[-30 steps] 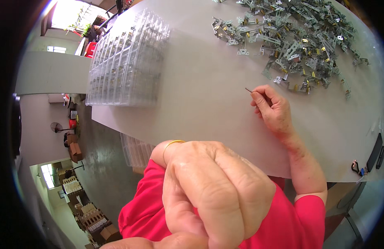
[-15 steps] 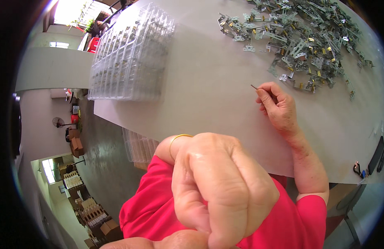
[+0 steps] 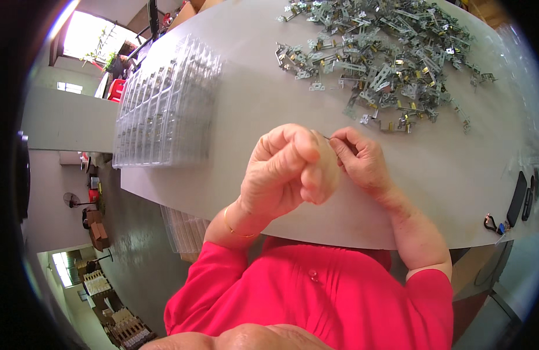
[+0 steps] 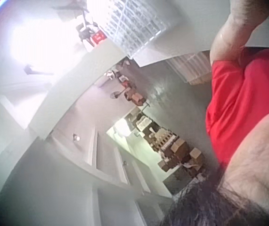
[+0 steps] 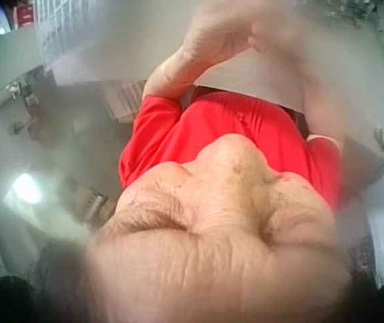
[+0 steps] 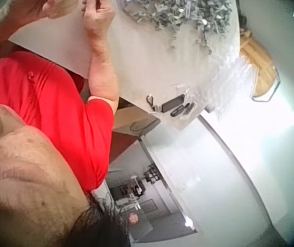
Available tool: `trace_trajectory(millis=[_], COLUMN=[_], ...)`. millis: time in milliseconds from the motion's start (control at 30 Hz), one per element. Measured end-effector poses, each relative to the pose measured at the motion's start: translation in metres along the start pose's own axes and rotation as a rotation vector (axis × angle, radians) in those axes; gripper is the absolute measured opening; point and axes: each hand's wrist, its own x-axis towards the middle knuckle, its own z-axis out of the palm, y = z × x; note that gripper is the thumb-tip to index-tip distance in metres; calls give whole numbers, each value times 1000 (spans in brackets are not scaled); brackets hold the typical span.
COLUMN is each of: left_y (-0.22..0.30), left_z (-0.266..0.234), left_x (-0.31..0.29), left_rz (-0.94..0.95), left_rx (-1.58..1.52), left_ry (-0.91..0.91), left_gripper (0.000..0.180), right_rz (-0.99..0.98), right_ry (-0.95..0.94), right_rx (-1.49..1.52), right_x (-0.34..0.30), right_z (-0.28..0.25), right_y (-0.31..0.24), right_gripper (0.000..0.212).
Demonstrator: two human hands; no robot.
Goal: The person assembles small metal components by fitting pins into metal brackets by hand, placing the assembled parts into compartments of a clear plastic tray.
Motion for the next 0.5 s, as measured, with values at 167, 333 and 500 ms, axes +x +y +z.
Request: trace_trajectory(millis=[167,333,500], left_y=[-8,-11,-3], left_z=[-17,-18,-6], left_x=[6,8,11], left_rz=[9,-6,-175], left_rx=[-178,-181,138], left_ry=[12,21,170], left_gripper=[29,31,27], right_rz=[60,121,18], right_ry=[7,-42,-126], right_rx=[45,75,478], right_x=[0,0,-8], right_z=[-7,-13,-8], right_y=[14,11,23], right_gripper=[10,11,14])
